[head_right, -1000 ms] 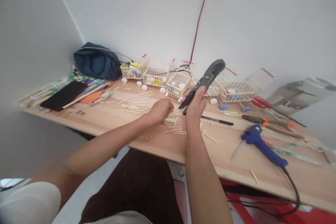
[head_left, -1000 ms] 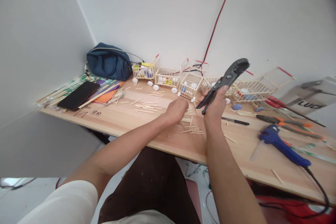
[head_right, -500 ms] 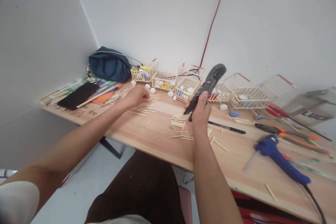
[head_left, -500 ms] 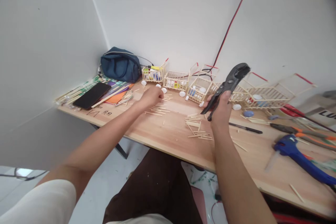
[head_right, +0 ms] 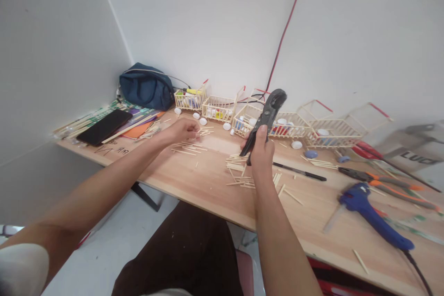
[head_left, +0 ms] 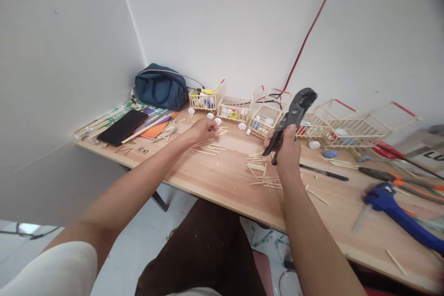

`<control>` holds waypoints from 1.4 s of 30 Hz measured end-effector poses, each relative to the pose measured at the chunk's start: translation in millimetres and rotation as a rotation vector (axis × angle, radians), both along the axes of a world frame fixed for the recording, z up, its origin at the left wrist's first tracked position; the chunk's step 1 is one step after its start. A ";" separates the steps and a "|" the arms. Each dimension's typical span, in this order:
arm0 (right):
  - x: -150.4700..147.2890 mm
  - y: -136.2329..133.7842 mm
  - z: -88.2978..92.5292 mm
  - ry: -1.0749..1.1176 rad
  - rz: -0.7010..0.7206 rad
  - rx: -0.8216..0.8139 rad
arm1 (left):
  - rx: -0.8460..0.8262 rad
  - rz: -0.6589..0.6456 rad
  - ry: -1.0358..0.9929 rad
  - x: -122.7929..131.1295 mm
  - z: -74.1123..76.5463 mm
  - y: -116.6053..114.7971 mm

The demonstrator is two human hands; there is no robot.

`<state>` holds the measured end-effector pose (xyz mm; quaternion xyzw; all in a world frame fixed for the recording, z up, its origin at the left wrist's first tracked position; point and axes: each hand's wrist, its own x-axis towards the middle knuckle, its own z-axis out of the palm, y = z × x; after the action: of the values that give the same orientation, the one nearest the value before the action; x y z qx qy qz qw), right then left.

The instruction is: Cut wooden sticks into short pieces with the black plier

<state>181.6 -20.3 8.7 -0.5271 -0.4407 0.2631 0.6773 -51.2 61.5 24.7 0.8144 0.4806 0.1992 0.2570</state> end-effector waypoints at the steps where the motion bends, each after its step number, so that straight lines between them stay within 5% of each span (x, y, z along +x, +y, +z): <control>1: -1.9 -0.7 0.6 0.005 0.029 0.000 | -0.132 -0.014 -0.171 -0.6 1.4 -4.6; 5: -12.2 -4.7 1.6 -0.014 0.208 -0.015 | -0.688 -0.052 -0.752 2.8 2.3 -28.7; 10: -22.0 -8.2 -2.6 -0.156 0.374 -0.067 | -0.856 -0.096 -0.870 15.6 -4.6 -51.4; 13: -23.0 -8.1 -4.5 -0.212 0.392 -0.061 | -0.763 -0.085 -0.838 20.5 -12.1 -60.4; 20: -20.2 -4.8 -5.9 -0.139 0.343 -0.051 | -0.233 -0.066 -0.545 21.5 -32.7 -77.6; 25: -20.6 -5.4 -6.0 -0.182 0.352 -0.059 | -0.087 -0.044 -0.442 23.8 -39.0 -82.6; 36: -25.6 -6.3 -8.2 -0.429 0.510 -0.066 | -0.246 -0.029 -0.589 27.0 -26.3 -78.4; 42: -26.7 -6.5 -6.7 -0.484 0.481 -0.003 | -0.303 0.009 -0.547 32.1 -15.3 -76.6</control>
<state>154.9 -26.8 2.1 -0.4560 -0.7002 0.2832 0.4707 -19.1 -15.1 9.4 0.6809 0.4215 0.3383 0.4942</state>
